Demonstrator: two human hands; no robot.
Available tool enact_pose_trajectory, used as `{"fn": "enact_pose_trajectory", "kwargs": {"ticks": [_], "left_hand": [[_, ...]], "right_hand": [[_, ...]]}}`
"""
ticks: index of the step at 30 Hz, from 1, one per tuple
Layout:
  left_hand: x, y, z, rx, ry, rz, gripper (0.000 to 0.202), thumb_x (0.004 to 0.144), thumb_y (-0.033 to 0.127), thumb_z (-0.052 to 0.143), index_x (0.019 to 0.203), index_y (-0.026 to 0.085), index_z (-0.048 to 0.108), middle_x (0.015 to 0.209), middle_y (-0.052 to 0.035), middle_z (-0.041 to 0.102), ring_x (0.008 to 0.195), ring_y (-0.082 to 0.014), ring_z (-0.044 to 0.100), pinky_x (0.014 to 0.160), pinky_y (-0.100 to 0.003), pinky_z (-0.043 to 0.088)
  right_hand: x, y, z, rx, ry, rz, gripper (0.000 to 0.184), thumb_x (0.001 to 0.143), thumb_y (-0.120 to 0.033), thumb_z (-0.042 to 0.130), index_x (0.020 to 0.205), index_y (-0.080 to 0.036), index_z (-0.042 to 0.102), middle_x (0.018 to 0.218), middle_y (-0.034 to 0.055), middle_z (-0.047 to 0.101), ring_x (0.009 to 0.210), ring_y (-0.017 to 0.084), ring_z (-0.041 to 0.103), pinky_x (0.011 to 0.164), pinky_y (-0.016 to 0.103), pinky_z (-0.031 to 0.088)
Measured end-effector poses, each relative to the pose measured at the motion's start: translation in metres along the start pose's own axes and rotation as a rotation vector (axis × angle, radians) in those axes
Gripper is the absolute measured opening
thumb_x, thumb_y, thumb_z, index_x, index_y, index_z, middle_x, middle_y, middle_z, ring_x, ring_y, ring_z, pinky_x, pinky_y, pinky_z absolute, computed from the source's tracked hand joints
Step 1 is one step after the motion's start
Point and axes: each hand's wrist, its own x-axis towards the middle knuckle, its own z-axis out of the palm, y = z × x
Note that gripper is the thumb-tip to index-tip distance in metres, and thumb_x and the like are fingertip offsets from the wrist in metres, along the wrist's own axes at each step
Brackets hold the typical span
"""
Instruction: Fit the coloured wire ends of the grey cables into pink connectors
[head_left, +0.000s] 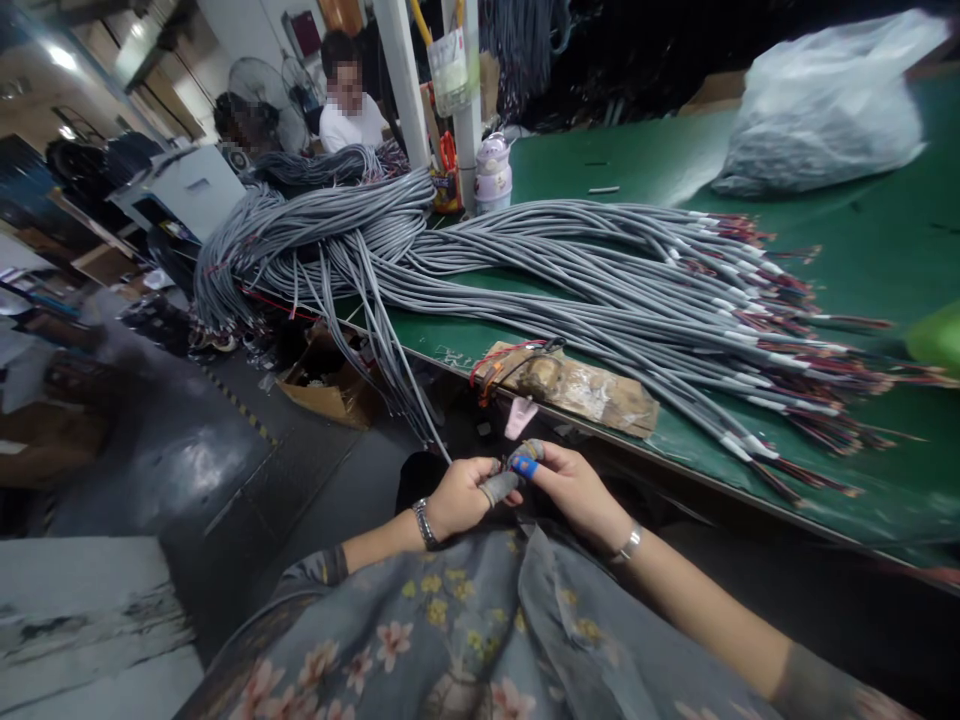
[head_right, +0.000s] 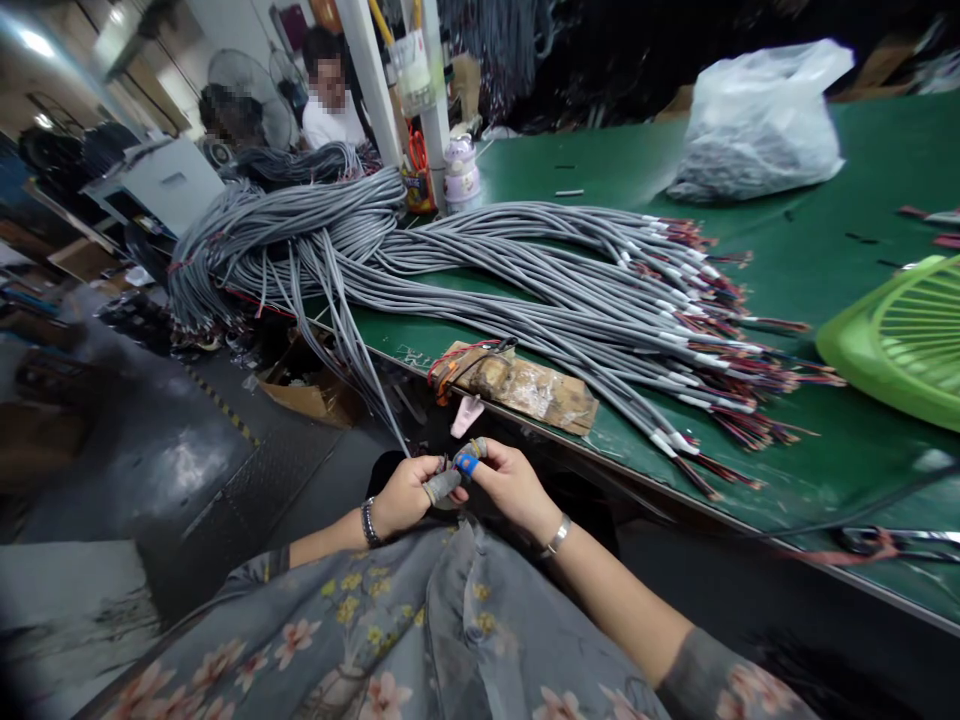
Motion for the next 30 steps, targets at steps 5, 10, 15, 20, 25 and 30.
{"fn": "enact_pose_trajectory", "kwargs": {"ticks": [5, 10, 15, 20, 25, 30], "left_hand": [[-0.004, 0.006, -0.013, 0.525, 0.069, 0.242, 0.026, 0.081, 0.038, 0.057, 0.076, 0.016, 0.069, 0.071, -0.0029, 0.068, 0.063, -0.0134, 0.056, 0.06, -0.023, 0.04], [-0.003, 0.008, -0.019, 0.578, -0.018, 0.207, 0.027, 0.082, 0.036, 0.055, 0.071, 0.016, 0.068, 0.062, -0.0005, 0.064, 0.058, -0.012, 0.053, 0.057, -0.021, 0.038], [-0.004, 0.003, -0.022, 0.308, -0.076, 0.131, 0.03, 0.081, 0.039, 0.057, 0.074, 0.013, 0.07, 0.064, -0.0016, 0.065, 0.059, -0.0122, 0.054, 0.06, -0.021, 0.041], [-0.006, -0.001, -0.014, 0.152, -0.019, 0.128, 0.034, 0.077, 0.045, 0.063, 0.068, 0.013, 0.07, 0.063, -0.0036, 0.066, 0.058, -0.0122, 0.055, 0.058, -0.022, 0.043], [-0.003, -0.001, -0.003, -0.144, 0.155, 0.035, 0.044, 0.068, 0.056, 0.067, 0.06, 0.013, 0.064, 0.053, -0.0037, 0.061, 0.049, -0.012, 0.055, 0.053, -0.024, 0.045], [0.004, -0.006, 0.004, -0.414, 0.317, -0.074, 0.047, 0.058, 0.059, 0.072, 0.065, 0.013, 0.062, 0.048, -0.002, 0.059, 0.041, -0.0119, 0.054, 0.047, -0.025, 0.046]], "right_hand": [[0.002, -0.006, -0.003, -0.169, -0.061, -0.153, 0.025, 0.072, -0.042, 0.066, 0.062, -0.019, 0.062, 0.062, 0.0005, 0.057, 0.06, 0.015, 0.051, 0.059, 0.029, 0.043], [0.001, -0.008, -0.001, -0.246, -0.085, -0.207, 0.024, 0.074, -0.039, 0.063, 0.061, -0.019, 0.062, 0.063, 0.0013, 0.056, 0.06, 0.015, 0.051, 0.058, 0.028, 0.042], [-0.001, -0.001, 0.002, -0.069, -0.026, -0.042, 0.026, 0.071, -0.044, 0.066, 0.064, -0.019, 0.062, 0.063, 0.0002, 0.059, 0.06, 0.014, 0.051, 0.06, 0.027, 0.043], [0.002, -0.001, 0.009, 0.058, -0.016, 0.067, 0.034, 0.064, -0.05, 0.072, 0.063, -0.018, 0.061, 0.061, -0.0006, 0.059, 0.057, 0.013, 0.05, 0.058, 0.027, 0.043], [0.004, -0.002, 0.01, 0.089, 0.055, 0.089, 0.041, 0.06, -0.057, 0.072, 0.062, -0.018, 0.06, 0.06, -0.0008, 0.058, 0.057, 0.012, 0.049, 0.059, 0.028, 0.044], [0.003, 0.001, 0.008, 0.064, 0.067, 0.096, 0.044, 0.06, -0.061, 0.071, 0.062, -0.019, 0.057, 0.058, -0.0012, 0.056, 0.055, 0.012, 0.047, 0.057, 0.028, 0.044]]}}
